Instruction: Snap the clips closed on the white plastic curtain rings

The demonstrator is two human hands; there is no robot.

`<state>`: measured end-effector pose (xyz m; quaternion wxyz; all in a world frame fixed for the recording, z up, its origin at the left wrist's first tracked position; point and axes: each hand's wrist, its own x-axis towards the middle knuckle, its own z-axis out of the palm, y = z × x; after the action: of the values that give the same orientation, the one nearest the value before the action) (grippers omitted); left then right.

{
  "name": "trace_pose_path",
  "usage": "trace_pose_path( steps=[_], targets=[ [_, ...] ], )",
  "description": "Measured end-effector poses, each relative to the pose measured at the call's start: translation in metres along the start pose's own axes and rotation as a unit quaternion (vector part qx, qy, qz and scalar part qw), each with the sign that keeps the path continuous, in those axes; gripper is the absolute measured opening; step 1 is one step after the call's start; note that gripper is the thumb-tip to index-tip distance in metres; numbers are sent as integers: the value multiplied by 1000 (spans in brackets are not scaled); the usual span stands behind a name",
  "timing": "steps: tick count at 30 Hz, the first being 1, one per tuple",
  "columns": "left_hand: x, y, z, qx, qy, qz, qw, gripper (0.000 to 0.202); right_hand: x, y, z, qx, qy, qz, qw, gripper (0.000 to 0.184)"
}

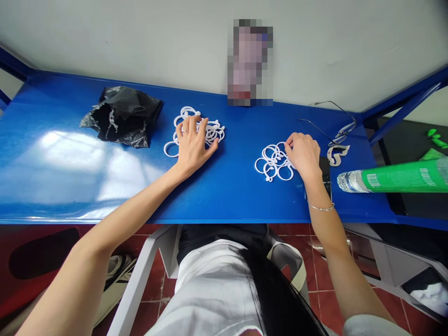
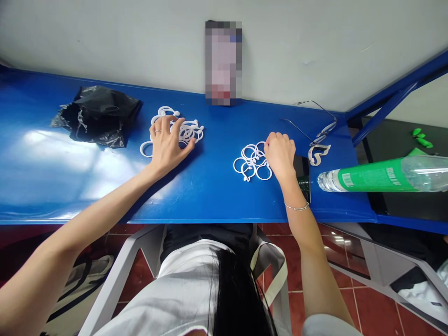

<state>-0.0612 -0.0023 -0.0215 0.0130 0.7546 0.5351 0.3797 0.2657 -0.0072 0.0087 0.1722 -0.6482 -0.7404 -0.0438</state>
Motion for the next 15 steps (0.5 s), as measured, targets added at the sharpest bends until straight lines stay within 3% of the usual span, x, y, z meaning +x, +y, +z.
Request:
trace_pose_path(
  steps=[6,9,15],
  targets=[
    [0,15,-5,-15,-62,86,994,41,6,-19,-22,20,94,27,995,39],
    [-3,23,-6,-44,-88,152,983,40,3,-35,-24,94,102,-20,990,35],
    [-9,33,-7,-63,-117,265,955,37,-16,-75,-6,230,59,-156,959,19]
  ],
)
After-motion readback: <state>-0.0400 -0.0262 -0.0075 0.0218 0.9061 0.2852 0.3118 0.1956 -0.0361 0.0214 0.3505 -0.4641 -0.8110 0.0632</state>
